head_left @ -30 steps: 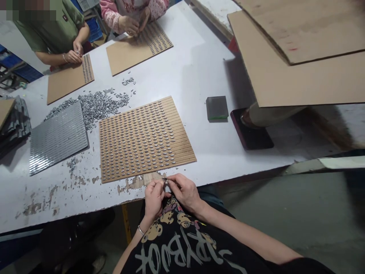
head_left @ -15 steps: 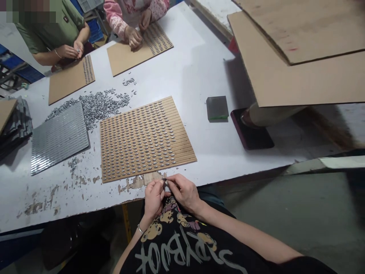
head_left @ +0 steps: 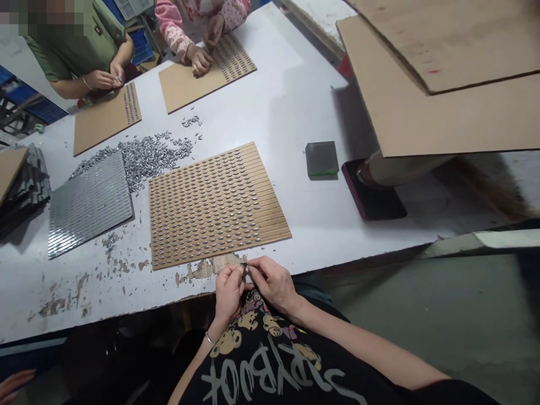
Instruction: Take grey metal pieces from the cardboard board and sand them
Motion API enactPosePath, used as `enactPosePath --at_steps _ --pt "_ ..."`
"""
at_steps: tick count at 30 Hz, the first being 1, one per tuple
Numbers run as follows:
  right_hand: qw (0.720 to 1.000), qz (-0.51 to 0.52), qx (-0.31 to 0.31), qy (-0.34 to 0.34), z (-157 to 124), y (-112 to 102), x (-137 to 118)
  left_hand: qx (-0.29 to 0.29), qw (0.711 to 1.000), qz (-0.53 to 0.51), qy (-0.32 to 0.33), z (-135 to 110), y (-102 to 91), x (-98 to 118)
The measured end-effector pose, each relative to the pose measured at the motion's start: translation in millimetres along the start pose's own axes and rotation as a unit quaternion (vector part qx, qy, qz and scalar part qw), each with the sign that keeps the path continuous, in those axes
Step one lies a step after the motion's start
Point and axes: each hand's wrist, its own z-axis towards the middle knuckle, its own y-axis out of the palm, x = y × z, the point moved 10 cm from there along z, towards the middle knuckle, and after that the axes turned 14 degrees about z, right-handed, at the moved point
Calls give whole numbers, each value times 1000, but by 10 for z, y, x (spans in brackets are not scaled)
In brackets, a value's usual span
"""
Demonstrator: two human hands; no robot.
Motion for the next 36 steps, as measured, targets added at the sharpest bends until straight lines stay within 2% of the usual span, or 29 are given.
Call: enactPosePath --at_steps 14,24,27,29,32,34,36 --pt "1000 -3 -8 -21 3 -14 -37 32 998 50 37 34 -88 -83" --pt "1000 30 -3 -4 7 -20 -29 14 999 24 28 50 -73 -101" --pt "998 56 33 24 68 -242 -5 -1 1000 11 29 43 -53 -78" --pt "997 35 65 32 149 -527 33 -4 1000 7 25 38 -49 -56" --pt "988 -72 139 11 276 -1138 95 9 1000 19 20 33 -73 -9" --pt "968 -174 181 -12 324 -1531 126 13 998 50 31 43 -90 39" --pt "943 -271 189 -35 358 -1791 154 21 996 80 44 78 -124 66"
